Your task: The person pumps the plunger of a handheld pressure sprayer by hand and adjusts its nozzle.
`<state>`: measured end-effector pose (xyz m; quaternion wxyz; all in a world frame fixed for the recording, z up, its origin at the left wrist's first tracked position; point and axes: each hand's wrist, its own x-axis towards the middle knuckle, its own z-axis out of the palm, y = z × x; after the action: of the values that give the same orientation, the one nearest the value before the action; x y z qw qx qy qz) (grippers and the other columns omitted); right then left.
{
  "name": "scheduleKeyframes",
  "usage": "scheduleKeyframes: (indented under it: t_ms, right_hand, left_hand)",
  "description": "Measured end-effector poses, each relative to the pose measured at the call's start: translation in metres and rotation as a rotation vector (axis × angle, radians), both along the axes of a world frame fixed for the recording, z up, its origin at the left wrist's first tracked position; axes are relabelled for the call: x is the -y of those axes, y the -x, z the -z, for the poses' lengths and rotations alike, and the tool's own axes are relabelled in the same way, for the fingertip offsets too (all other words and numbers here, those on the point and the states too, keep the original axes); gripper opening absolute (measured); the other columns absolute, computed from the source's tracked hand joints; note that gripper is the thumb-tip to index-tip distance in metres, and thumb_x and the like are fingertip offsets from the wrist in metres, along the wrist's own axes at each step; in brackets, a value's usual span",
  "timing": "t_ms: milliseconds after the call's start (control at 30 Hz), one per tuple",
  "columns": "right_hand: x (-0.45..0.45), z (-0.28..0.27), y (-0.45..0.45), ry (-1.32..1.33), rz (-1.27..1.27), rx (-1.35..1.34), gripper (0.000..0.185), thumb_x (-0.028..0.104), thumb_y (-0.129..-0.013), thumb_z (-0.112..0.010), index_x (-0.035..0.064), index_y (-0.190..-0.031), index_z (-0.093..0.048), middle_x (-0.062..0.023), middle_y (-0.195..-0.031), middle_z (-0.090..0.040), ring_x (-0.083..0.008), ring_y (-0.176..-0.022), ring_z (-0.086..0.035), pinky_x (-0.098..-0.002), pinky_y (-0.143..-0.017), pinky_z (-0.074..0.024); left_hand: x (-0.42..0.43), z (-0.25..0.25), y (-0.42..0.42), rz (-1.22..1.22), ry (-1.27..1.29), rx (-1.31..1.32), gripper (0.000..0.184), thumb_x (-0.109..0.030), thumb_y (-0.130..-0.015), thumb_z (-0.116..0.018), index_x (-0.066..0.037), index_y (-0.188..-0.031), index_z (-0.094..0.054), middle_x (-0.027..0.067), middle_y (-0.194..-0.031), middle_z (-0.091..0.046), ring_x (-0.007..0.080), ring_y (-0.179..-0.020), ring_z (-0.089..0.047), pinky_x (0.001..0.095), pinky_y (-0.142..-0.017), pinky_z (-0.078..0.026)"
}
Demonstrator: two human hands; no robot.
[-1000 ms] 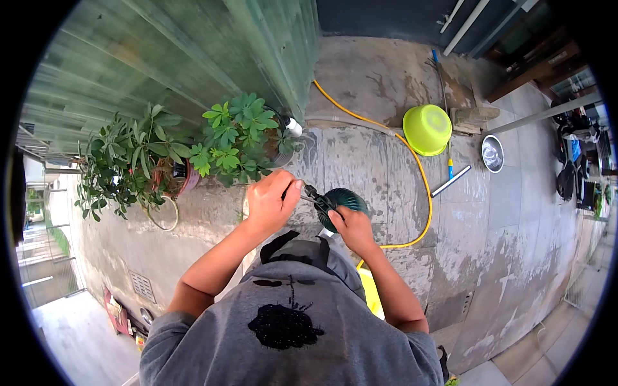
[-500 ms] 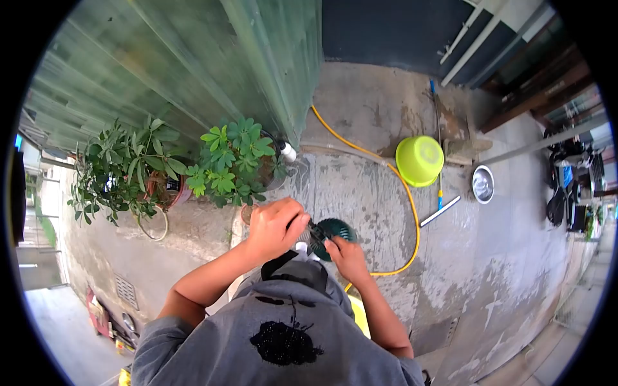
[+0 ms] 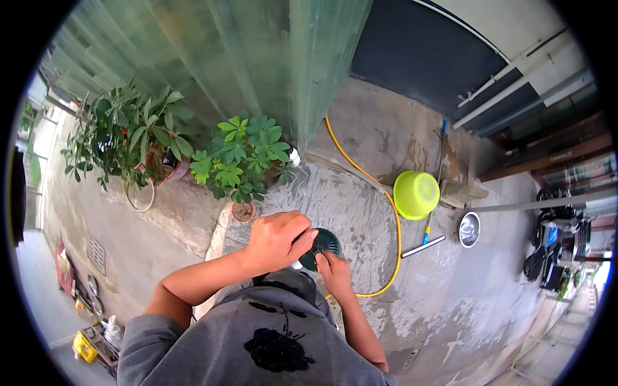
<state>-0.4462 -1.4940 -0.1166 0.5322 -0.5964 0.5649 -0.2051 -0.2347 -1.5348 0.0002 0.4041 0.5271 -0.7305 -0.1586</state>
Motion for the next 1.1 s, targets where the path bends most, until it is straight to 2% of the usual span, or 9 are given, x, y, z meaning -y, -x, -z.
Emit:
scheduleKeyframes:
  t_ms: [300, 433, 533, 633, 933, 1100]
  right_hand:
    - [-0.005, -0.002, 0.003, -0.094, 0.001, 0.013, 0.036, 0.028, -0.101, -0.058, 0.0003, -0.079, -0.063, -0.0046, -0.059, -0.057, -0.0115, -0.054, -0.052, -0.0313, -0.053, -0.0422]
    - [-0.006, 0.001, 0.008, -0.108, 0.006, -0.003, 0.036, 0.028, -0.102, -0.057, 0.0008, -0.079, -0.064, -0.0046, -0.059, -0.057, -0.0100, -0.054, -0.051, -0.0304, -0.052, -0.0409]
    - [-0.008, 0.004, 0.011, -0.084, 0.011, -0.007, 0.037, 0.029, -0.102, -0.057, 0.0004, -0.079, -0.063, -0.0039, -0.059, -0.056, -0.0099, -0.054, -0.051, -0.0303, -0.052, -0.0409]
    - [-0.012, 0.006, 0.014, -0.087, 0.062, 0.018, 0.038, 0.029, -0.102, -0.056, 0.0000, -0.079, -0.063, -0.0030, -0.059, -0.055, -0.0096, -0.053, -0.050, -0.0297, -0.051, -0.0400]
    - [-0.025, 0.000, 0.020, -0.065, 0.129, 0.009, 0.039, 0.029, -0.102, -0.055, 0.0005, -0.077, -0.063, -0.0011, -0.057, -0.053, -0.0084, -0.050, -0.047, -0.0285, -0.049, -0.0378]
    - [-0.033, -0.001, 0.020, -0.076, 0.133, -0.024, 0.039, 0.029, -0.102, -0.055, 0.0002, -0.077, -0.063, -0.0018, -0.057, -0.054, -0.0091, -0.050, -0.047, -0.0290, -0.049, -0.0376]
  left_hand:
    - [-0.008, 0.005, 0.000, -0.046, 0.030, 0.010, 0.018, -0.021, -0.088, -0.070, -0.009, -0.079, -0.060, 0.0073, -0.073, -0.063, 0.0287, -0.057, -0.063, 0.0388, -0.049, -0.049]
    - [-0.010, 0.007, 0.000, -0.050, 0.027, 0.021, 0.019, -0.022, -0.089, -0.069, -0.008, -0.080, -0.060, 0.0079, -0.073, -0.064, 0.0295, -0.058, -0.063, 0.0391, -0.050, -0.050]
    - [-0.010, 0.013, 0.001, -0.031, 0.016, -0.009, 0.022, -0.027, -0.091, -0.065, -0.008, -0.082, -0.061, 0.0098, -0.073, -0.064, 0.0324, -0.059, -0.064, 0.0427, -0.050, -0.051]
    - [-0.011, 0.012, 0.002, -0.008, -0.006, 0.016, 0.020, -0.024, -0.091, -0.066, -0.008, -0.081, -0.060, 0.0077, -0.073, -0.063, 0.0304, -0.061, -0.063, 0.0414, -0.051, -0.051]
    - [-0.012, 0.020, 0.016, 0.028, -0.019, 0.011, 0.019, -0.025, -0.091, -0.065, -0.008, -0.082, -0.061, 0.0079, -0.074, -0.063, 0.0322, -0.063, -0.064, 0.0433, -0.052, -0.051]
    - [-0.016, 0.023, 0.018, 0.046, -0.011, -0.018, 0.024, -0.028, -0.092, -0.065, -0.007, -0.081, -0.059, 0.0123, -0.071, -0.063, 0.0353, -0.061, -0.064, 0.0452, -0.051, -0.051]
